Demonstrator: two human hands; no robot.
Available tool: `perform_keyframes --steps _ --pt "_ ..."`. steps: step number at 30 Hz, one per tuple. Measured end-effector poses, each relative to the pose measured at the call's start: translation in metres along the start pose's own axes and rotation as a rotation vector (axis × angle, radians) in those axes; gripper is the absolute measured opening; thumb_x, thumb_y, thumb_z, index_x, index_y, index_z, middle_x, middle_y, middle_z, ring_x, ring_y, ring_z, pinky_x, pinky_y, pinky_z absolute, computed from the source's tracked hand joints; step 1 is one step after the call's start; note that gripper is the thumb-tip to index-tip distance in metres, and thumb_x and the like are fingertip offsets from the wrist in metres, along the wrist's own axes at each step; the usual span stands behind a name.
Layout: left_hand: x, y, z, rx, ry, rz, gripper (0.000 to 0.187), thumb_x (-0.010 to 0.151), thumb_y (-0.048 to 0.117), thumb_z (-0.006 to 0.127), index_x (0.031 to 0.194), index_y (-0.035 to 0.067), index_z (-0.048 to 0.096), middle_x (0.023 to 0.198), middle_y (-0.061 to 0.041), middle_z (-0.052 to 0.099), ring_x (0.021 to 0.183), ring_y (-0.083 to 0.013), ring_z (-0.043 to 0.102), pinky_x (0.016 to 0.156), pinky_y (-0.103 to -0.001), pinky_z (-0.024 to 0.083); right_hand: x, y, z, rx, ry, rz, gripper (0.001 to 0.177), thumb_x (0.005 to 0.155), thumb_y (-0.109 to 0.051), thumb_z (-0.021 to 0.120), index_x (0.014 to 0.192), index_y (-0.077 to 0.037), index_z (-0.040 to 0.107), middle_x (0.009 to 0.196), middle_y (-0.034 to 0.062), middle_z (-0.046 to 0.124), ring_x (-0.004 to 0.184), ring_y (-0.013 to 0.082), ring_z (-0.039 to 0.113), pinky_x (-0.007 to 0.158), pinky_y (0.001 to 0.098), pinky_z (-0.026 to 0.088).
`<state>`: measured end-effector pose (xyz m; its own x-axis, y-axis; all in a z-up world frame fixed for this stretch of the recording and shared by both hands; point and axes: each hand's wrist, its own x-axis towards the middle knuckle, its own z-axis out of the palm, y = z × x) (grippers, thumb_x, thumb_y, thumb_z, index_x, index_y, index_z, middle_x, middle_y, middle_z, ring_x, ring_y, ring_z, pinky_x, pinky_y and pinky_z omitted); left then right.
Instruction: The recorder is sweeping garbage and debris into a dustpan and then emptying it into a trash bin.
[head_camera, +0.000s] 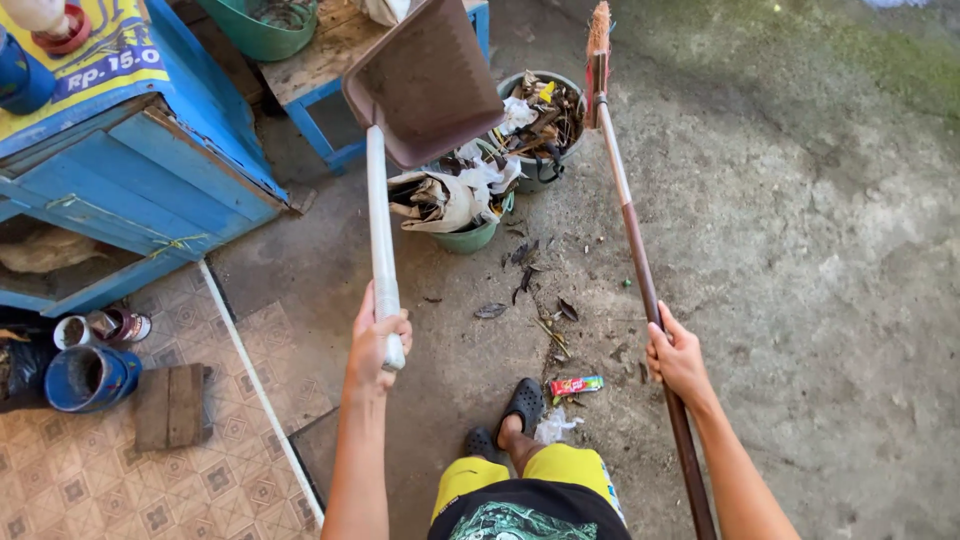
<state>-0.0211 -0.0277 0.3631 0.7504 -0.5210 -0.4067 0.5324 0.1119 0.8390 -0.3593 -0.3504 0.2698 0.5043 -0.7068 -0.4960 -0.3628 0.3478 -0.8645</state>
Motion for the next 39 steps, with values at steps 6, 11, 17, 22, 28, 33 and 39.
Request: perform_keyframes --steps 6,11,17,22,28,33,39 --pt "-0.02 -0.041 0.014 -0.089 -0.121 -0.062 0.088 0.081 -0.007 0.051 0.162 0.018 0.024 0.087 -0.008 0.051 0.051 -0.009 0.051 0.038 -0.025 0.041 -0.029 0.036 0.009 0.032 0.005 0.009 0.064 0.099 -0.018 0.056 0.16 -0.026 0.036 0.061 -0.0042 0.047 0.043 0.0059 0.039 0.036 0.0265 0.036" --pt "-0.034 -0.094 0.012 0.02 -0.136 -0.037 0.091 0.086 -0.005 0.056 0.165 0.018 0.017 0.089 -0.007 0.056 0.053 -0.0103 0.053 0.041 -0.028 0.045 -0.058 0.051 0.033 0.059 -0.003 -0.026 0.065 0.099 -0.017 0.059 0.16 -0.024 0.036 0.059 -0.0042 0.044 0.042 0.0059 0.038 0.036 0.0266 0.033" --pt "-0.064 -0.133 0.018 0.012 -0.203 -0.03 0.09 0.088 -0.002 0.057 0.167 0.017 0.016 0.079 -0.004 0.051 0.051 -0.0091 0.052 0.04 -0.027 0.045 -0.081 0.067 0.029 0.033 -0.018 -0.029 0.065 0.099 -0.017 0.058 0.159 -0.023 0.036 0.058 -0.0051 0.045 0.041 0.0066 0.039 0.034 0.0276 0.034" --pt "-0.083 -0.154 0.04 0.051 -0.165 -0.05 0.096 0.082 -0.004 0.057 0.165 0.018 0.015 0.083 -0.004 0.055 0.051 -0.0086 0.052 0.04 -0.027 0.045 -0.083 0.074 -0.004 -0.01 -0.017 -0.015 0.064 0.099 -0.017 0.058 0.159 -0.024 0.036 0.058 -0.0046 0.046 0.041 0.0067 0.04 0.035 0.0279 0.035" --pt "-0.118 -0.189 0.084 -0.009 -0.068 -0.036 0.099 0.079 -0.005 0.057 0.165 0.019 0.015 0.088 -0.005 0.057 0.052 -0.0086 0.053 0.041 -0.026 0.046 -0.033 0.096 -0.086 -0.204 -0.017 -0.078 0.061 0.099 -0.018 0.058 0.158 -0.021 0.041 0.06 -0.0002 0.048 0.043 0.0099 0.042 0.037 0.0313 0.037" --pt "-0.175 -0.24 0.119 -0.121 0.058 -0.029 0.099 0.08 -0.003 0.058 0.166 0.019 0.015 0.091 -0.005 0.057 0.055 -0.008 0.053 0.043 -0.025 0.045 0.032 0.152 -0.173 -0.724 0.052 -0.438 0.054 0.102 -0.025 0.063 0.15 -0.005 0.049 0.083 0.0195 0.07 0.07 0.0265 0.07 0.065 0.0414 0.054" --pt "-0.248 -0.286 0.132 -0.233 0.158 -0.041 0.104 0.074 -0.006 0.056 0.166 0.02 0.015 0.089 -0.005 0.053 0.056 -0.0079 0.051 0.042 -0.023 0.044 0.09 0.151 -0.205 -0.985 -0.144 -0.082 0.042 0.101 -0.03 0.056 0.136 -0.007 0.058 0.092 0.0297 0.071 0.084 0.0437 0.072 0.074 0.0503 0.055"
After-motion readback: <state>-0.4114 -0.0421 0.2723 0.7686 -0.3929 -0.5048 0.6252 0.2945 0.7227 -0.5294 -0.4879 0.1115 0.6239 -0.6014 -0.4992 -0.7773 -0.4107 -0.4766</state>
